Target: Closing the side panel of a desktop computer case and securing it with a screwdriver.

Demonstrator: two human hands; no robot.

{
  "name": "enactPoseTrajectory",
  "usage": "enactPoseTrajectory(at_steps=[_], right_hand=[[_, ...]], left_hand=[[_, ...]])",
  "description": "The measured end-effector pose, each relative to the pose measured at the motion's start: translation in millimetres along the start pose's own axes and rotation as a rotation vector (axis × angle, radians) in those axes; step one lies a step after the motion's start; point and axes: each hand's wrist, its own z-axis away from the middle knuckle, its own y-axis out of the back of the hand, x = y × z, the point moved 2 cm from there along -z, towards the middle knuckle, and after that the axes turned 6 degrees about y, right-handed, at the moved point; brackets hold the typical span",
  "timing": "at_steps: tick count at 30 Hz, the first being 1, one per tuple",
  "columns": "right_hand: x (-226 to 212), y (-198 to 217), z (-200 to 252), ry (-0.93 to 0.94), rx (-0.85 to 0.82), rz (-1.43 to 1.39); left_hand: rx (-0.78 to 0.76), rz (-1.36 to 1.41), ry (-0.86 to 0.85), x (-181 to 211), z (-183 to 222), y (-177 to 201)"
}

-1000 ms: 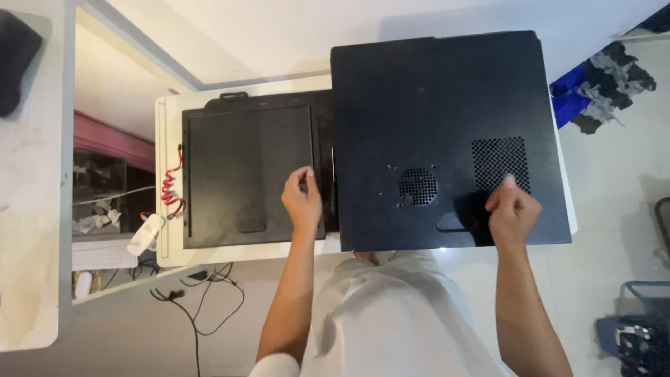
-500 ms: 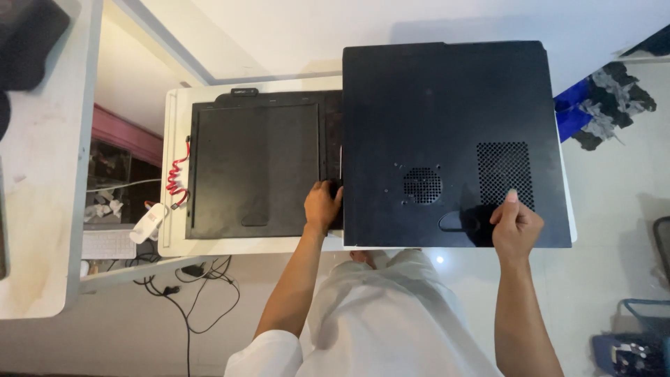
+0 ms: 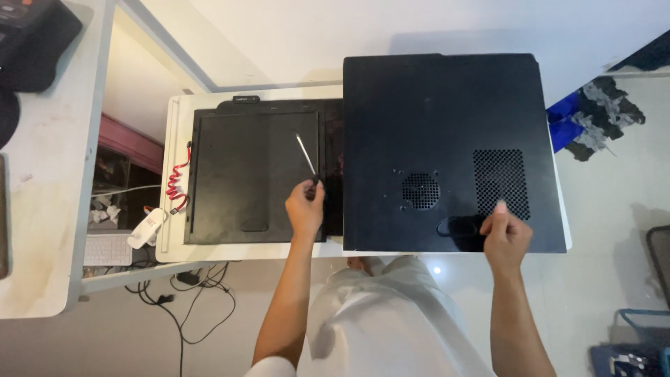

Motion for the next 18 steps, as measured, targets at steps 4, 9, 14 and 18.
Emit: enactPoseTrajectory(at_steps=[4, 9, 14, 18], right_hand=[[-9, -32, 20, -0.103, -0.033, -0.13], [-74, -76, 35, -0.125, -0.445, -0.462], [-54, -87, 54, -0.173, -0.365, -0.399], [-43, -67, 55, -0.225, -0.329, -0.383]], left_hand=[[0.103, 0.196, -0.187, 57, 37, 34], [-0.179, 0.285, -0.476, 104, 120, 11], [-0.327, 0.19, -0.667, 116, 141, -1], [-0.375, 0.205, -0.668, 113, 108, 7]])
